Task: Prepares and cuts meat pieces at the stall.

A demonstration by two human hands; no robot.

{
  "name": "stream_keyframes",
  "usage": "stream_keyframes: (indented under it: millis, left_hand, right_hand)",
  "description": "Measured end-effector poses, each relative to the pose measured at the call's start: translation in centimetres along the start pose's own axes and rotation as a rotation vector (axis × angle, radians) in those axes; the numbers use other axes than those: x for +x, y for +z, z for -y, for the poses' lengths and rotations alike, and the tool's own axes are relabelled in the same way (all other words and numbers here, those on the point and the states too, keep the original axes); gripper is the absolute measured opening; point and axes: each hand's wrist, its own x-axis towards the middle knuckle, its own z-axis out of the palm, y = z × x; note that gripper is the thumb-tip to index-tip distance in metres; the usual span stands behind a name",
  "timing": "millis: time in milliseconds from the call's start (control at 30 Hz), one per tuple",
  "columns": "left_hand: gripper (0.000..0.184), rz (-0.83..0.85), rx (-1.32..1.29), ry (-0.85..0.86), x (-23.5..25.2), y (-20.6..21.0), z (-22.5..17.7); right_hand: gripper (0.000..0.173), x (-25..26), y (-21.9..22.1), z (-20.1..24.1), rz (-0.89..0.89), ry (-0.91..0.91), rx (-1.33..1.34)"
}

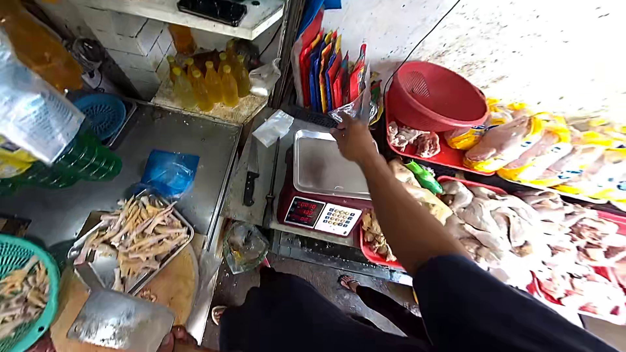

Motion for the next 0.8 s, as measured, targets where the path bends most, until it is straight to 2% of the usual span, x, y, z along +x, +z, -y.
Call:
stream_keyframes:
  millis: [33,67,100,167,200,233,300,367,400,467,533,633,700,800]
  left_hand:
    - [0.036,-0.044,0.012,0.025,0.1,-0.1,0.1]
    - [0.034,-0.092,0.027,0.064,0.2,0.1,0.2]
    - [0.030,-0.141,0.053,0.110,0.5,0.4,0.2]
    - [0.017,-0.222,0.166,0.212,1.1,1.0,0.5]
    - [0.009,-0.240,0.251,0.251,1.2,1.2,0.7]
    - [0.008,-0.242,0.357,0.283,1.1,1.1,0.7]
    - [0.022,-0.124,0.570,0.342,0.9,-0.1,0.1]
    - [0.042,0.101,0.787,0.398,1.2,-2.7,-0.9]
    - [0.049,0.145,0.905,0.418,1.3,-4.1,-1.4]
    - [0.053,0.081,1.100,0.379,1.4,-7.5,-2.3]
    - [0.058,-0.107,1.223,0.253,1.8,-10.9,-2.9]
    - [0.080,-0.307,1.325,0.051,3.9,-14.9,-1.5]
    - [0.080,-0.297,1.401,0.009,5.5,-15.0,-1.1]
    - [0.064,-0.203,1.484,-0.017,6.7,-12.8,-2.2]
  right_hand:
    - [0.046,-4.5,1.7,3.6,0.022,-0.049,0.100]
    - [0.037,-9.7,4.0,7.1,0.137,-0.138,0.239]
    - [0.035,-14.4,6.8,10.5,0.365,-0.242,0.387]
    - [0.048,-23.0,11.9,17.2,0.903,-0.431,0.516]
    - [0.055,-26.6,13.9,20.1,1.071,-0.493,0.493]
    - [0.058,-29.6,15.4,22.3,1.154,-0.523,0.440]
    - [0.048,-33.0,17.3,24.9,1.121,-0.485,0.338]
    - [0.040,-33.4,17.9,25.6,1.025,-0.382,0.320]
    - [0.038,-33.3,18.1,25.4,0.982,-0.342,0.321]
    - [0.040,-32.8,18.6,24.7,0.933,-0.294,0.369]
    - [0.046,-32.2,18.7,23.7,0.888,-0.274,0.444]
    - [0.037,-31.6,17.9,22.2,0.810,-0.332,0.497]
    - [0.031,-31.2,17.4,22.1,0.773,-0.387,0.478]
    - [0.034,-31.5,17.6,22.0,0.694,-0.407,0.494]
